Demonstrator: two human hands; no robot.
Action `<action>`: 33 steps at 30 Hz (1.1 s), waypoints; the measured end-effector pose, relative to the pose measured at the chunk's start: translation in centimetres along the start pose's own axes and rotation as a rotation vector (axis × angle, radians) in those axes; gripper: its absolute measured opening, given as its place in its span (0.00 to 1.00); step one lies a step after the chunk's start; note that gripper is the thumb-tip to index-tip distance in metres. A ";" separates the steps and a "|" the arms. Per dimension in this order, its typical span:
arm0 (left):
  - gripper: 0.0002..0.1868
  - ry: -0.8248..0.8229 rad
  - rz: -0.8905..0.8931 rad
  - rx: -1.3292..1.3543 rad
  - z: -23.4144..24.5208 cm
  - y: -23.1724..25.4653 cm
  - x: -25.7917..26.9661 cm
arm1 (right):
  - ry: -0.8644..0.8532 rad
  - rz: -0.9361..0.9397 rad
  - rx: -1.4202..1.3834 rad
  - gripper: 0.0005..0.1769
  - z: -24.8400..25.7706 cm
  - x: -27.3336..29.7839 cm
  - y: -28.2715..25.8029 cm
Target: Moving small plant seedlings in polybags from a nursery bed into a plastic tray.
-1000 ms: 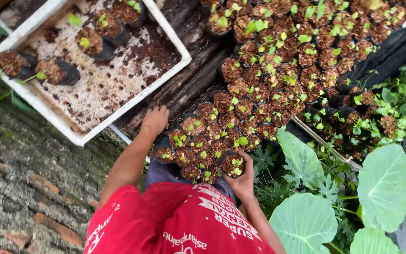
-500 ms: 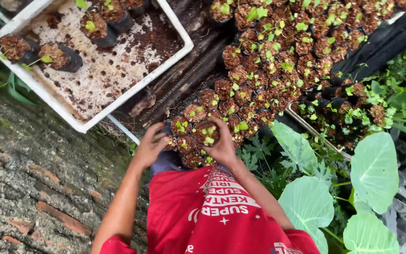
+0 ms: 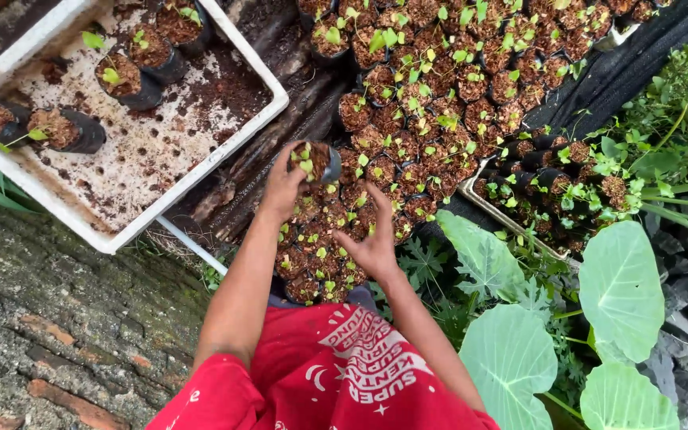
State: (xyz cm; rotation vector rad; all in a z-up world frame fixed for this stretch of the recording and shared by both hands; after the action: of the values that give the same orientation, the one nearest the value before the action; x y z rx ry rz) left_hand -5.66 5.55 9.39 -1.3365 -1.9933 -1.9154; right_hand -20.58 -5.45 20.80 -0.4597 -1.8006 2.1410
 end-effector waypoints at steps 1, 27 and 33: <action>0.34 0.066 -0.020 -0.025 0.1 0.7 -1.6 | 0.045 -0.046 -0.012 0.56 1.9 1.9 0.3; 0.44 0.242 0.323 -0.475 -3.3 -0.4 -19.1 | 0.379 -0.699 0.196 0.44 14.3 24.1 8.9; 0.09 0.710 -0.114 -0.308 12.2 1.9 -7.0 | 0.381 -0.709 0.145 0.31 10.3 17.9 5.2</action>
State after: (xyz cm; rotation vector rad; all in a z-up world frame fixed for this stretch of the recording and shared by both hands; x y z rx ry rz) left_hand 5.87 11.88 4.09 -0.4457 -1.4827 -2.3636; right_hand -41.33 -7.75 16.45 -0.1390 -1.3166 1.5474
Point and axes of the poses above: each hand's wrist, its own x-axis away from the middle knuckle, its own z-axis out of the back of the hand, y = z × x, the point moved 9 cm from there along -x, towards the middle knuckle, and after that the axes turned 11 degrees about -x, right-handed, at the moved point
